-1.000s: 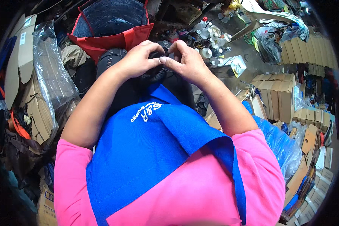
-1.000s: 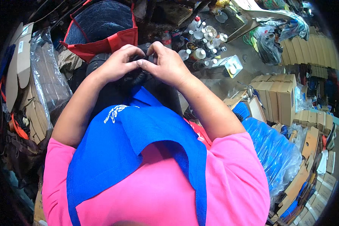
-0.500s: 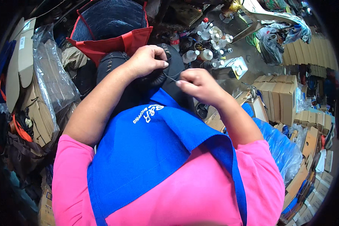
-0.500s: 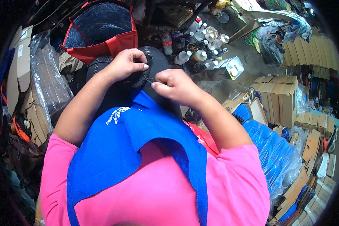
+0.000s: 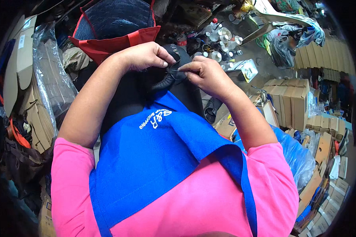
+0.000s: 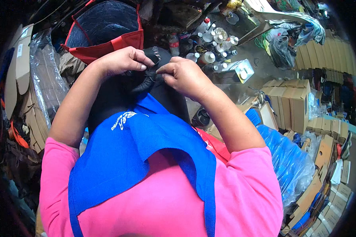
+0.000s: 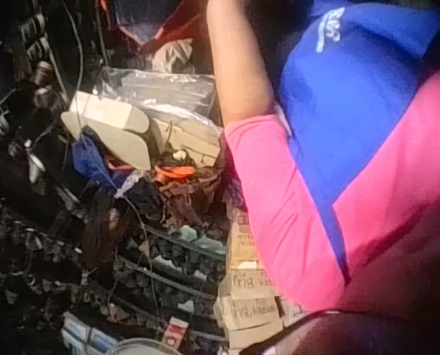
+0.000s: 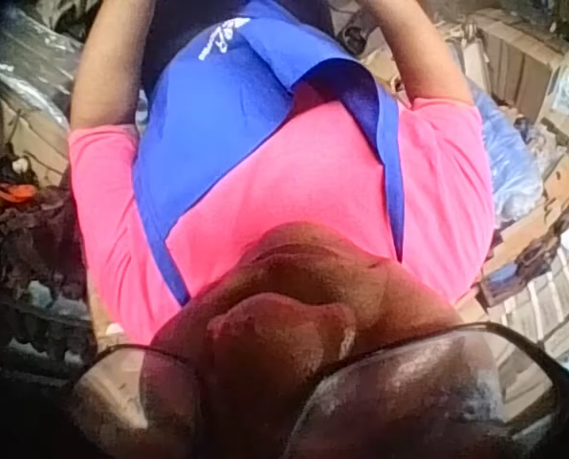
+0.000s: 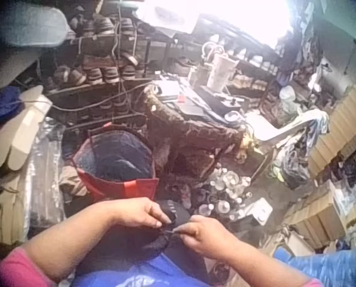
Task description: Sewing the sole of a black sneaker using a needle and thread.
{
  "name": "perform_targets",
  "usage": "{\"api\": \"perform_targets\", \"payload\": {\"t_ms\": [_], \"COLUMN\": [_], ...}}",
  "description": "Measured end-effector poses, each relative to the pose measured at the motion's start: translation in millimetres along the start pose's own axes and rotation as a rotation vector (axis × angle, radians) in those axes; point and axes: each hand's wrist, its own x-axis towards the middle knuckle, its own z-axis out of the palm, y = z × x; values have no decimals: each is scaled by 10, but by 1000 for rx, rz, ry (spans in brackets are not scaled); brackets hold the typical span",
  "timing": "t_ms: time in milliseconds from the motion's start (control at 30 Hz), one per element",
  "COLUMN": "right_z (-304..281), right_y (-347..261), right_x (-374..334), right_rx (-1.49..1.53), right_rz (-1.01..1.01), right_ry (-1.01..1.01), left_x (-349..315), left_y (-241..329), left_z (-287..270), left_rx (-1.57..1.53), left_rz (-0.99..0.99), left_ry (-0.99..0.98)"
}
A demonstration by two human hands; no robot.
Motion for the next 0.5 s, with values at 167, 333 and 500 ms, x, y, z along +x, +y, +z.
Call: {"api": "perform_targets", "payload": {"t_ms": [167, 333, 500], "right_z": [-47, -13, -2], "right_y": [-61, -10, 82], "right_x": [43, 77, 161], "right_rx": [-76, -54, 8], "right_rz": [16, -47, -79], "right_ry": [-27, -18, -62], "left_x": [-7, 53, 60], "left_y": [60, 6, 58], "left_z": [-4, -21, -18], "left_rx": [40, 70, 117], "left_rz": [-56, -61, -23], "left_ry": [-19, -12, -13]}}
